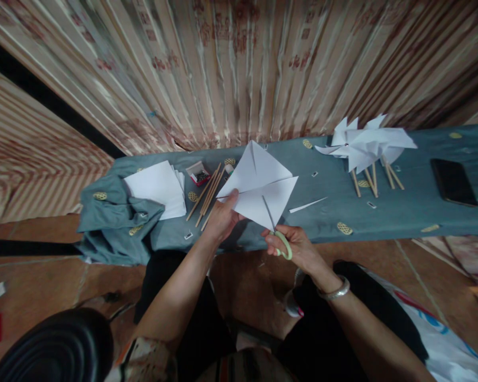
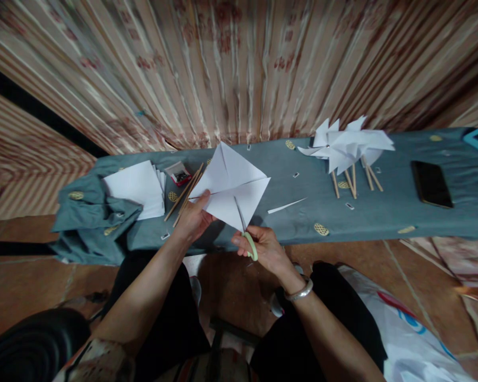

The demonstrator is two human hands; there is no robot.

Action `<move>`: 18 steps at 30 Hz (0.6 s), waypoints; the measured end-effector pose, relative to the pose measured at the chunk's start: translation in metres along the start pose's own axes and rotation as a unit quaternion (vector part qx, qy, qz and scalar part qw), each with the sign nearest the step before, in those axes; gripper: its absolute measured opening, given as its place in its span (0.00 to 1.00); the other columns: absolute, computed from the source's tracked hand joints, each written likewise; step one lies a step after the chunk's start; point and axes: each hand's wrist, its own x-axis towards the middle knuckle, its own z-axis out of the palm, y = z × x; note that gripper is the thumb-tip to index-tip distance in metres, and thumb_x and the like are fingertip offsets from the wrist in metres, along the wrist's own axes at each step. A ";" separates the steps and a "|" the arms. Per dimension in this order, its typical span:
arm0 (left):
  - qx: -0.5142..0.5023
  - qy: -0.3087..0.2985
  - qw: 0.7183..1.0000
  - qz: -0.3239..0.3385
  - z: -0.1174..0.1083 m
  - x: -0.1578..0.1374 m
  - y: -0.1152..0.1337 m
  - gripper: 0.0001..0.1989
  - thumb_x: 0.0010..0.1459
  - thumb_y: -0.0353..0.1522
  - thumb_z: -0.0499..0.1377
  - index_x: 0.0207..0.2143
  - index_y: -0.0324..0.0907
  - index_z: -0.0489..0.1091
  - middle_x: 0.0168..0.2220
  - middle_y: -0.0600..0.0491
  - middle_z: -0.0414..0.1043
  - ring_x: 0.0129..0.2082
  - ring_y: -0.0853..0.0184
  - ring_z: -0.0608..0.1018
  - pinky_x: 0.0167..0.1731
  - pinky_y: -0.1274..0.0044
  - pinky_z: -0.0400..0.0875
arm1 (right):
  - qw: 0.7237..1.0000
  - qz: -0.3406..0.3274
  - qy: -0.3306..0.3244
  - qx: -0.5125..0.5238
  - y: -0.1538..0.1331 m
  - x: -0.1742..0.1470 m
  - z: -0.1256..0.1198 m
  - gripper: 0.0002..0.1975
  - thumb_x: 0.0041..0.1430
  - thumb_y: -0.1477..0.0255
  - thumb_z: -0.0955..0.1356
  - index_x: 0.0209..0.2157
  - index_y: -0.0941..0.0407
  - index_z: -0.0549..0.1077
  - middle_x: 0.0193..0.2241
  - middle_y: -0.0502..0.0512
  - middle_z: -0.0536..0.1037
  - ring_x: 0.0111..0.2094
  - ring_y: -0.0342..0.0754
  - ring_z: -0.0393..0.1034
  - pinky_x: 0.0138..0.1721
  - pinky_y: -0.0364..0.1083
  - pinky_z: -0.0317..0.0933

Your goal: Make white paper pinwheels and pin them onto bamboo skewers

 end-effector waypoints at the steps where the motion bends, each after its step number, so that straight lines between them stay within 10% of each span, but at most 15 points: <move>1: 0.000 -0.002 1.000 0.001 0.000 0.000 0.000 0.16 0.59 0.33 0.57 0.50 0.44 0.70 0.42 0.48 0.78 0.41 0.62 0.81 0.36 0.71 0.79 | 1.000 0.000 0.000 0.000 0.001 0.000 0.000 0.23 0.36 0.52 0.77 0.21 0.56 0.74 0.14 0.46 0.72 0.15 0.38 0.63 0.17 0.39 0.56; 18: -0.006 0.016 1.000 -0.024 -0.001 0.002 -0.006 0.16 0.57 0.35 0.62 0.47 0.42 0.70 0.42 0.46 0.78 0.47 0.58 0.79 0.40 0.71 0.78 | 0.999 -0.017 0.008 -0.026 0.009 0.001 -0.004 0.24 0.40 0.49 0.75 0.23 0.57 0.76 0.15 0.49 0.74 0.17 0.39 0.64 0.19 0.40 0.57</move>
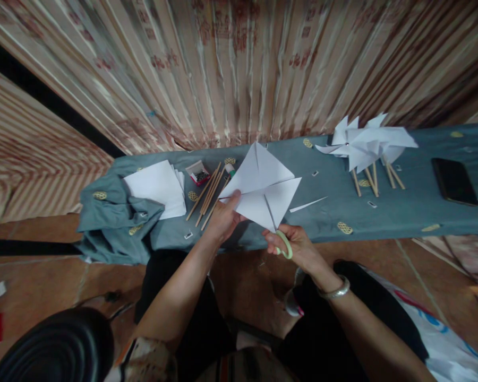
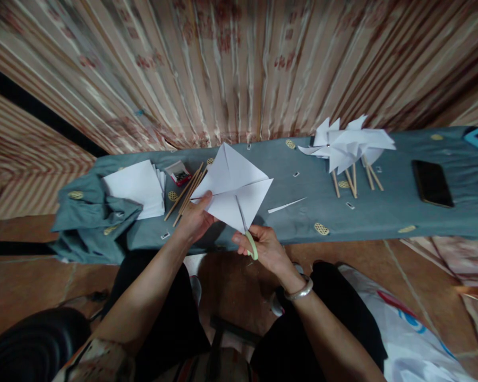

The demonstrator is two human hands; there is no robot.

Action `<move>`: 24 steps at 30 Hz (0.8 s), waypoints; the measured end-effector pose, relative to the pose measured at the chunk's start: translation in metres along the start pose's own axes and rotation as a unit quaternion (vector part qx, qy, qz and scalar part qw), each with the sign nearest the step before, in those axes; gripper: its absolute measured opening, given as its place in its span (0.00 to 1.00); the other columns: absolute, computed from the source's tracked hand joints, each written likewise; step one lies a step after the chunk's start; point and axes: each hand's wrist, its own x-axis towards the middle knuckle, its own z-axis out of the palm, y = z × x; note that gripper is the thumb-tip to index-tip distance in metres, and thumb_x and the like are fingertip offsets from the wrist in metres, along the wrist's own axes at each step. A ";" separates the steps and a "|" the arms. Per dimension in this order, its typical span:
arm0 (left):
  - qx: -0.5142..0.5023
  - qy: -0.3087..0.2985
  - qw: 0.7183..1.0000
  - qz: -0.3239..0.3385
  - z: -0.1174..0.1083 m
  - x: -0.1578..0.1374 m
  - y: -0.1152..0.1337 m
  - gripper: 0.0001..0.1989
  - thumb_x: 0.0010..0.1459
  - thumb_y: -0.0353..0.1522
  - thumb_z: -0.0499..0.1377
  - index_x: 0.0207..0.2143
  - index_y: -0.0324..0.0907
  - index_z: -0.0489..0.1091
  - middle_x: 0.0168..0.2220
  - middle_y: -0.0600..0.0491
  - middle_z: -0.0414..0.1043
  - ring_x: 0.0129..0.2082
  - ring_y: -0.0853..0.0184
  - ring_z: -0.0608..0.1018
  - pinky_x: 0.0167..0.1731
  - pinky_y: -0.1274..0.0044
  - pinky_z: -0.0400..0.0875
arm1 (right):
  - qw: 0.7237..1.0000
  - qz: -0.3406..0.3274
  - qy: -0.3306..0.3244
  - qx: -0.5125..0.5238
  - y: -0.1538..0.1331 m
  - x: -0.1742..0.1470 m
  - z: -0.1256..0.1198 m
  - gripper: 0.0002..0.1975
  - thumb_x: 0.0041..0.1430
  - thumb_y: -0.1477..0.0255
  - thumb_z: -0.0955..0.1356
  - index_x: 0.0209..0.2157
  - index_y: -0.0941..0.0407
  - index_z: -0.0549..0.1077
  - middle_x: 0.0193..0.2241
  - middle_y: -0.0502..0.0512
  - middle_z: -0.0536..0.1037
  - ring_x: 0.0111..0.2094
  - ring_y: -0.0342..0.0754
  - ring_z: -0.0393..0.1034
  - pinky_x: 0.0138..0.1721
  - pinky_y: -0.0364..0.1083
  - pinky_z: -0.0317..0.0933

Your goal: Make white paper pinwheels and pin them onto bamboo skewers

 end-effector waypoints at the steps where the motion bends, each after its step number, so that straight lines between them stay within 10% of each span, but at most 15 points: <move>1: -0.001 -0.003 1.000 0.002 0.000 0.000 0.000 0.16 0.57 0.35 0.62 0.47 0.42 0.70 0.42 0.47 0.78 0.47 0.58 0.79 0.40 0.70 0.78 | 1.000 0.000 0.001 0.000 0.001 0.000 0.000 0.23 0.40 0.50 0.75 0.23 0.57 0.77 0.15 0.49 0.74 0.17 0.39 0.64 0.19 0.40 0.57; 24: -0.006 -0.017 1.000 0.004 0.000 -0.001 -0.001 0.17 0.56 0.36 0.62 0.47 0.38 0.70 0.44 0.44 0.77 0.44 0.58 0.79 0.39 0.69 0.78 | 1.000 -0.006 0.019 -0.006 -0.001 0.000 0.001 0.21 0.39 0.52 0.76 0.20 0.57 0.75 0.14 0.48 0.73 0.16 0.39 0.63 0.19 0.40 0.56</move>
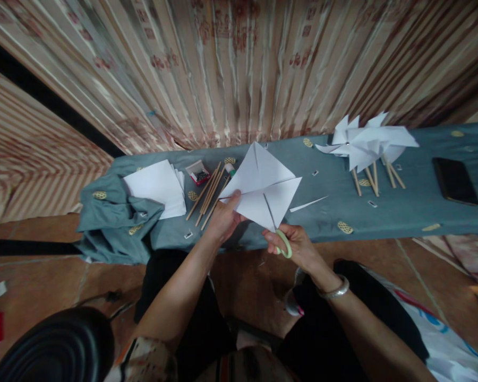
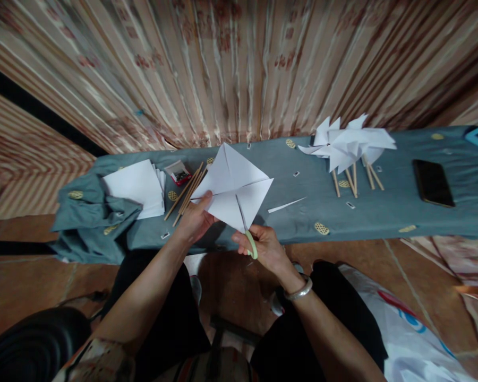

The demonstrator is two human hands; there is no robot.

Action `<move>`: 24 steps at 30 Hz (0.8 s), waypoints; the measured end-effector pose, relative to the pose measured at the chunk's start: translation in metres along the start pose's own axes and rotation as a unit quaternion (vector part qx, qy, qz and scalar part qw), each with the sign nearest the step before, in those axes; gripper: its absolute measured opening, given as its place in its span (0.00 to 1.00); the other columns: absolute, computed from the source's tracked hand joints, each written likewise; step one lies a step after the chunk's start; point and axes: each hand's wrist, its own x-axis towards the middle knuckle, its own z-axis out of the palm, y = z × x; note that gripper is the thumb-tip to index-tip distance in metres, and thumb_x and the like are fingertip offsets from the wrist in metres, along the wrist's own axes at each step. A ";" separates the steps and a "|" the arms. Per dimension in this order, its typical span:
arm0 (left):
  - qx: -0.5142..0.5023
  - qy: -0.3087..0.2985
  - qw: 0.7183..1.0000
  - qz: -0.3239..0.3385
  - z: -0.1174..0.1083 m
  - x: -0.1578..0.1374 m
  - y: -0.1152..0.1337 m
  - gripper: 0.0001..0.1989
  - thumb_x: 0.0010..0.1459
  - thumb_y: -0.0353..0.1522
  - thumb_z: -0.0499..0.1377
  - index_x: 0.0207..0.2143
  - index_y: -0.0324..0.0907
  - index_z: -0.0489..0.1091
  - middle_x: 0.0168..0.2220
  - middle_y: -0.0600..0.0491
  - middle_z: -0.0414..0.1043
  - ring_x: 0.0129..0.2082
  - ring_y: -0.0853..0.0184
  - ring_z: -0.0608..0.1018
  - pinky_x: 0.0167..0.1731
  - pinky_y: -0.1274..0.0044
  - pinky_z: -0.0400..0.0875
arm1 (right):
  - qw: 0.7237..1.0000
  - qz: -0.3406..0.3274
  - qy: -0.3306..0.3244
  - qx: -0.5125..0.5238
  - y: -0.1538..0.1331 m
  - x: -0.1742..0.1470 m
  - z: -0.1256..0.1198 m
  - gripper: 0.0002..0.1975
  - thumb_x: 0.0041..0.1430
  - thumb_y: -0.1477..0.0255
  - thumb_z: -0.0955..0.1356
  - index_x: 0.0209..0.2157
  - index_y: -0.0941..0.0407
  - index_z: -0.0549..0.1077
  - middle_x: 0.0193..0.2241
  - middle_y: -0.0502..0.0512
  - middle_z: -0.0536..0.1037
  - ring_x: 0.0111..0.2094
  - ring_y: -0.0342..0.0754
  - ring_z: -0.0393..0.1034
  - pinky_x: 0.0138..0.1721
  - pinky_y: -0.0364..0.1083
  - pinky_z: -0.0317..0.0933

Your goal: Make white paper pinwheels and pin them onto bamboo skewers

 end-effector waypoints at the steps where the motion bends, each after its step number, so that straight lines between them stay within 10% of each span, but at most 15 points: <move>1: 0.001 -0.001 1.000 0.000 0.000 0.000 0.000 0.18 0.56 0.36 0.62 0.48 0.38 0.70 0.44 0.45 0.77 0.44 0.58 0.79 0.39 0.69 0.78 | 1.000 0.003 0.003 0.005 0.001 0.000 0.000 0.22 0.38 0.52 0.77 0.21 0.57 0.75 0.14 0.48 0.73 0.16 0.40 0.63 0.19 0.41 0.57; 16: -0.033 0.021 0.999 0.011 -0.002 0.005 0.003 0.14 0.59 0.30 0.60 0.48 0.40 0.70 0.39 0.49 0.78 0.37 0.65 0.81 0.38 0.73 0.78 | 0.998 0.038 -0.040 -0.004 0.008 0.000 -0.005 0.24 0.37 0.53 0.77 0.29 0.57 0.74 0.17 0.47 0.74 0.18 0.41 0.65 0.21 0.40 0.57; 20: -0.063 0.049 0.996 0.029 -0.012 0.012 0.008 0.10 0.60 0.29 0.59 0.45 0.40 0.71 0.38 0.51 0.78 0.32 0.69 0.80 0.36 0.76 0.77 | 0.982 0.021 -0.039 -0.182 0.013 -0.004 -0.016 0.21 0.46 0.52 0.73 0.30 0.57 0.74 0.19 0.49 0.75 0.20 0.43 0.68 0.22 0.41 0.57; 24: -0.093 0.076 0.992 0.044 -0.018 0.014 0.010 0.09 0.59 0.29 0.60 0.43 0.39 0.70 0.37 0.53 0.78 0.33 0.70 0.80 0.40 0.76 0.77 | 0.895 -0.034 0.076 -0.438 0.010 -0.007 -0.031 0.16 0.54 0.56 0.70 0.33 0.56 0.76 0.21 0.53 0.78 0.26 0.50 0.74 0.26 0.44 0.58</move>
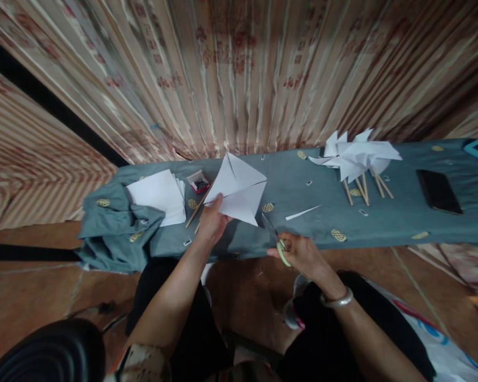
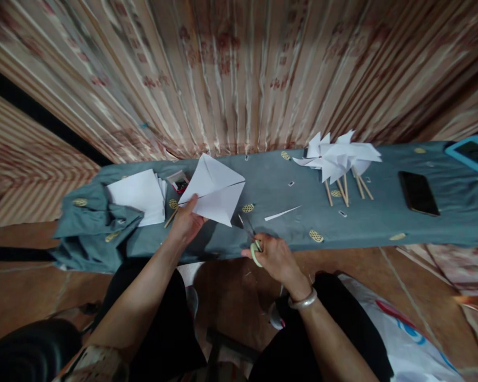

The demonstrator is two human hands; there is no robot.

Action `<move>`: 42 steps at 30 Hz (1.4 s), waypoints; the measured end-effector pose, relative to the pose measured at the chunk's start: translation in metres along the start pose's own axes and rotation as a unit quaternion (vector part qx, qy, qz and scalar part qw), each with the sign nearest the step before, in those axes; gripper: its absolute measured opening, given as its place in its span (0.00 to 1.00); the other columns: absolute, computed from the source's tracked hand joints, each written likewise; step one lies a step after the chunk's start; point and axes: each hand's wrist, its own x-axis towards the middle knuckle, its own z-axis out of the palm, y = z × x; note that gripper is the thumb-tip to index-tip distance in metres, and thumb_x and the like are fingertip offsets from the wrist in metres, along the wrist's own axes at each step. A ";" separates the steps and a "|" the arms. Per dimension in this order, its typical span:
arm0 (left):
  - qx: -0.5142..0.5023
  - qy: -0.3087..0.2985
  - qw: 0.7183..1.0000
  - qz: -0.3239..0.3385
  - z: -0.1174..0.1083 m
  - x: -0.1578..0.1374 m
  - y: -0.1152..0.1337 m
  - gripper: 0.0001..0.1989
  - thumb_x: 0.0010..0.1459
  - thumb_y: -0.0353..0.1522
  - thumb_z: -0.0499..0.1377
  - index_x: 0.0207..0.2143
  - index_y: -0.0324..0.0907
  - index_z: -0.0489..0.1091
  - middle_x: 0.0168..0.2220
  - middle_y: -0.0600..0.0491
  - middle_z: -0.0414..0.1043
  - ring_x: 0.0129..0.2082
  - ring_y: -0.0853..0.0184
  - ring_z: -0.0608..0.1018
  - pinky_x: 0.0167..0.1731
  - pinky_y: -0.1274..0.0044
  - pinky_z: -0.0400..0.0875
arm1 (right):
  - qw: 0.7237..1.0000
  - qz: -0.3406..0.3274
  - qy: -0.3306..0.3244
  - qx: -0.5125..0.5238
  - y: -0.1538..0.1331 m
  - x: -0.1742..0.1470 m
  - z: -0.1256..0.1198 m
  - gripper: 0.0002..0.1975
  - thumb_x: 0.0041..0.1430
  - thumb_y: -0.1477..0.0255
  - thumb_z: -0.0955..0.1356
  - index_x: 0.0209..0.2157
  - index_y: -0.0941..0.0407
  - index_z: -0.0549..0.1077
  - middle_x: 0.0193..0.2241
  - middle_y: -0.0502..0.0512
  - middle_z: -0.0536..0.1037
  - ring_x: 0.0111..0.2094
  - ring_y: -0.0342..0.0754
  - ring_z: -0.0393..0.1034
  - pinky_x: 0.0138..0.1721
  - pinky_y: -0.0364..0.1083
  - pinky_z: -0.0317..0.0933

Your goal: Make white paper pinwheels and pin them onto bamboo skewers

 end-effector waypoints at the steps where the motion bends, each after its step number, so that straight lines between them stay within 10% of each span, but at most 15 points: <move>1: -0.005 0.005 1.000 -0.001 0.000 0.000 -0.001 0.10 0.58 0.29 0.61 0.43 0.39 0.70 0.37 0.53 0.78 0.33 0.70 0.80 0.41 0.75 0.76 | 0.999 0.006 0.027 -0.031 0.003 0.001 -0.004 0.16 0.54 0.58 0.69 0.36 0.56 0.76 0.22 0.54 0.79 0.27 0.52 0.76 0.27 0.44 0.58; 10: 0.037 -0.009 0.995 -0.088 0.016 -0.009 -0.026 0.05 0.59 0.28 0.58 0.39 0.38 0.69 0.30 0.54 0.76 0.32 0.69 0.79 0.41 0.73 0.77 | 0.963 0.082 0.156 -0.204 0.030 0.023 -0.046 0.21 0.57 0.65 0.70 0.49 0.61 0.70 0.32 0.64 0.82 0.36 0.60 0.78 0.34 0.48 0.65; 18: 0.103 -0.049 0.985 -0.127 0.014 -0.007 -0.044 0.09 0.54 0.30 0.63 0.37 0.37 0.69 0.30 0.52 0.76 0.35 0.64 0.80 0.42 0.65 0.78 | 0.949 0.124 0.133 -0.257 0.029 0.050 -0.062 0.24 0.60 0.65 0.66 0.52 0.66 0.68 0.38 0.75 0.80 0.43 0.67 0.76 0.42 0.55 0.66; 32: 0.229 -0.017 0.972 0.041 -0.022 -0.011 -0.048 0.41 0.44 0.28 0.68 0.61 0.46 0.58 0.53 0.46 0.69 0.46 0.63 0.77 0.48 0.67 0.73 | 0.946 0.100 0.130 -0.279 0.033 0.062 -0.063 0.18 0.59 0.66 0.66 0.44 0.65 0.73 0.38 0.75 0.80 0.43 0.65 0.76 0.40 0.52 0.65; 36: 0.422 -0.035 0.887 0.181 -0.044 -0.018 -0.046 0.37 0.51 0.32 0.64 0.63 0.46 0.56 0.67 0.42 0.50 0.61 0.54 0.66 0.55 0.63 0.68 | 0.943 0.100 0.143 -0.283 0.035 0.065 -0.060 0.18 0.59 0.65 0.66 0.43 0.67 0.74 0.37 0.76 0.80 0.41 0.66 0.76 0.40 0.54 0.66; 42: 0.712 -0.115 0.611 0.326 -0.061 -0.030 -0.041 0.25 0.61 0.32 0.55 0.61 0.41 0.61 0.69 0.39 0.48 0.70 0.52 0.48 0.64 0.56 0.47 | 0.944 0.100 0.125 -0.288 0.031 0.061 -0.061 0.17 0.61 0.68 0.65 0.44 0.67 0.75 0.39 0.77 0.79 0.44 0.65 0.75 0.43 0.55 0.66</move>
